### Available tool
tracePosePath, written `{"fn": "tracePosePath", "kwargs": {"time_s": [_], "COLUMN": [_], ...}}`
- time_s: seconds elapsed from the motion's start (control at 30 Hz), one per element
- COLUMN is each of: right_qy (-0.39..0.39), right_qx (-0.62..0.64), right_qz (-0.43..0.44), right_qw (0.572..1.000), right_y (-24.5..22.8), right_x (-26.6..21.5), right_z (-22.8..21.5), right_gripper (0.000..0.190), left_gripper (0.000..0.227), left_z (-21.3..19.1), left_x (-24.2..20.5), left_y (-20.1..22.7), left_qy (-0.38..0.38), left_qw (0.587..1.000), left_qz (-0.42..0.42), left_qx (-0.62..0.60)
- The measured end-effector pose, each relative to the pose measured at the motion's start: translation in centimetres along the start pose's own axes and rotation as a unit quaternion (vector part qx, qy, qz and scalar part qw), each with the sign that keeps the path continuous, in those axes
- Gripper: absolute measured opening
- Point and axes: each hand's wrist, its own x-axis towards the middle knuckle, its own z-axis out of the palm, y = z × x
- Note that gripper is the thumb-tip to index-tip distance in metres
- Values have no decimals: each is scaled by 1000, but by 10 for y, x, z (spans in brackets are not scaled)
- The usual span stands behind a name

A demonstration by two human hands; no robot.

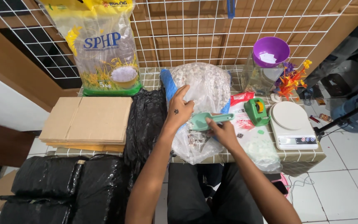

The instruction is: The person scoops a granular substance from a large bag into a small plastic bag using a scoop, weighs it on a digital scale, and then places the bag into a cardboard box lined with a black plastic bag.

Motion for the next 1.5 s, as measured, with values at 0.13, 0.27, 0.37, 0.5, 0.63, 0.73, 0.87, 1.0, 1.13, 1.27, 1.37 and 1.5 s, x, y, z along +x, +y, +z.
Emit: {"fn": "tracePosePath", "kwargs": {"time_s": [0.13, 0.27, 0.37, 0.5, 0.63, 0.73, 0.87, 1.0, 1.13, 1.27, 1.37, 1.5], "right_qy": [-21, -17, 19, 72, 102, 108, 99, 89, 49, 1, -15, 12], "right_qx": [38, 131, 175, 208, 219, 228, 217, 149, 90, -105, -224, -196], "right_qz": [2, 61, 73, 56, 40, 13, -30, -80, -139, -255, -297, -313], "right_qw": [999, 989, 982, 974, 970, 968, 971, 982, 985, 961, 928, 929], "right_y": [18, 33, 45, 27, -4, -8, -34, -77, -103, -122, -136, -123], "right_x": [7, 7, 8, -1, -10, -3, 1, 1, 7, 11, 3, 7], "right_z": [3, -7, -19, -37, -53, -67, -74, -73, -58, -47, -42, -45], "right_gripper": [50, 53, 50, 38, 27, 32, 35, 39, 39, 38, 41, 38], "left_gripper": [62, 62, 62, 61, 61, 62, 62, 63, 62, 61, 60, 60], "left_z": [-1, 1, 2, 6, 8, 10, 8, 9, 11, 14, 13, 10], "left_x": [-3, -3, -5, -1, -3, -6, -13, -16, -15, -12, -12, -12], "left_y": [4, 4, 1, -5, -4, -3, 6, 8, 1, -4, -4, -1], "left_qy": [-2, -15, -9, -9, -13, -21, -27, -37, -42, -50, -52, -38], "left_qw": [1000, 1000, 1000, 1000, 1000, 1000, 1000, 999, 999, 999, 999, 999], "left_qz": [-9, -14, -7, 2, 1, -6, -10, -13, 0, 5, 9, -2], "left_qx": [-1, -7, -3, -5, -2, -8, 4, 6, 14, 14, 13, 2]}}
